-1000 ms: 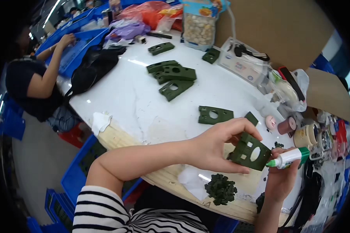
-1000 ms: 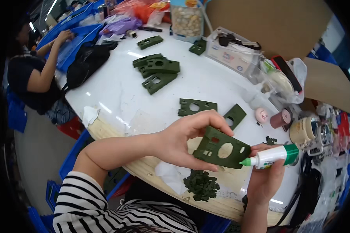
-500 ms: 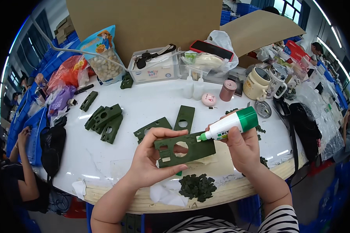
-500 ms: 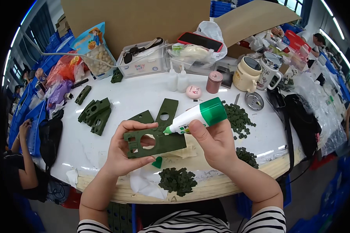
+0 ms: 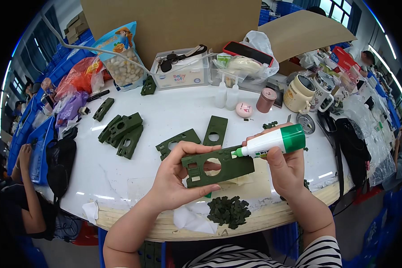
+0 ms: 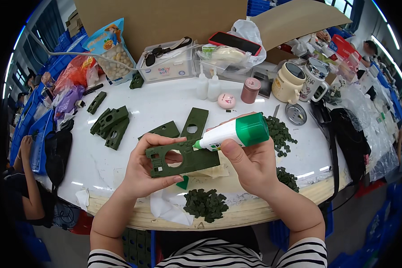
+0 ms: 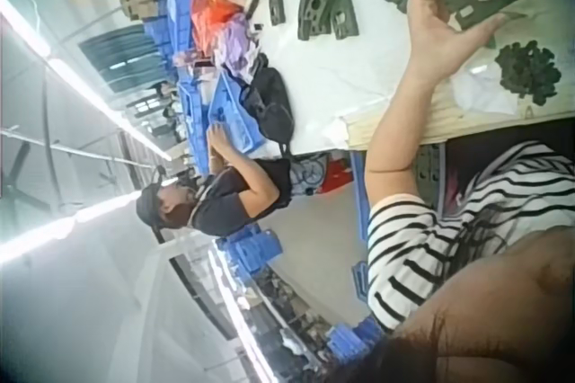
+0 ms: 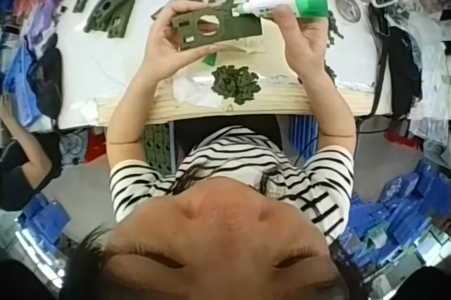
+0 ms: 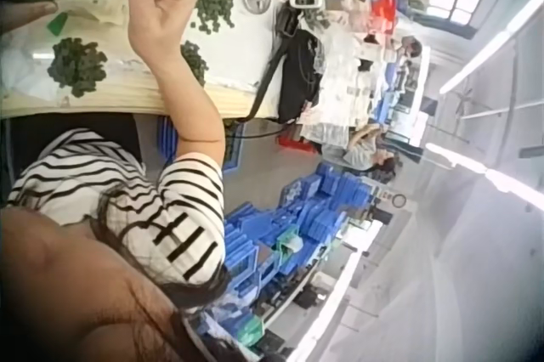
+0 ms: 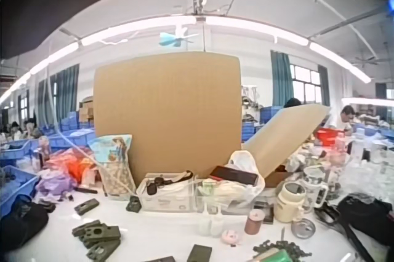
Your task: Assembling plastic toy tanks by applying glue to the hulls and attaching small detail parts.
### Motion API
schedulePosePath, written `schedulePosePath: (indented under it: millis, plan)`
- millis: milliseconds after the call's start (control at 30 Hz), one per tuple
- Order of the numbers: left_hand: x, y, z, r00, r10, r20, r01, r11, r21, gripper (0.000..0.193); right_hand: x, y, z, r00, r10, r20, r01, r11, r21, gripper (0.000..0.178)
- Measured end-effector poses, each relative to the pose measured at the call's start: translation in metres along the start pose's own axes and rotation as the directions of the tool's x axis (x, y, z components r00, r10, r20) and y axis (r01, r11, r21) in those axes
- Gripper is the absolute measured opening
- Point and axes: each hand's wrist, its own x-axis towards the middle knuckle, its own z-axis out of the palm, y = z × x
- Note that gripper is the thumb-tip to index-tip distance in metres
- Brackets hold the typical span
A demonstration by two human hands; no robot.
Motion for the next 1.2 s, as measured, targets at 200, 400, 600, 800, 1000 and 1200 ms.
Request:
schedulePosePath:
  millis: [200,400,600,800,1000,1200]
  plan:
    - [-0.0017,-0.0009,0.0009,1.000,-0.011,-0.012,0.011,1.000,-0.008,0.057,0.0014,-0.0006,0.0037,1.000,-0.014,-0.026,0.016,0.998,0.059,0.028]
    - [-0.0001,0.0001,0.0032,0.998,-0.030,-0.053,0.030,1.000,0.006,0.062,0.0005,-0.0005,0.0001,1.000,0.010,0.001,-0.010,0.999,-0.052,0.036]
    - [0.0002,-0.0011,0.0024,0.999,-0.021,-0.043,0.021,1.000,0.006,0.062,0.0001,-0.0009,0.0014,1.000,0.017,-0.019,-0.018,0.999,-0.051,0.038]
    - [0.0000,-0.0019,0.0013,0.999,-0.019,-0.036,0.020,1.000,0.005,0.061,0.0000,-0.0019,0.0015,1.000,0.022,-0.021,-0.023,0.997,-0.070,0.038]
    - [-0.0002,-0.0010,0.0022,0.999,-0.033,-0.043,0.033,0.999,0.002,0.061,-0.0002,-0.0022,0.0012,1.000,0.024,-0.018,-0.026,0.997,-0.073,0.039]
    - [-0.0002,-0.0017,0.0020,0.999,-0.033,-0.042,0.033,0.999,0.006,0.061,-0.0013,0.0007,0.0007,1.000,0.021,-0.020,-0.022,0.998,-0.051,0.041]
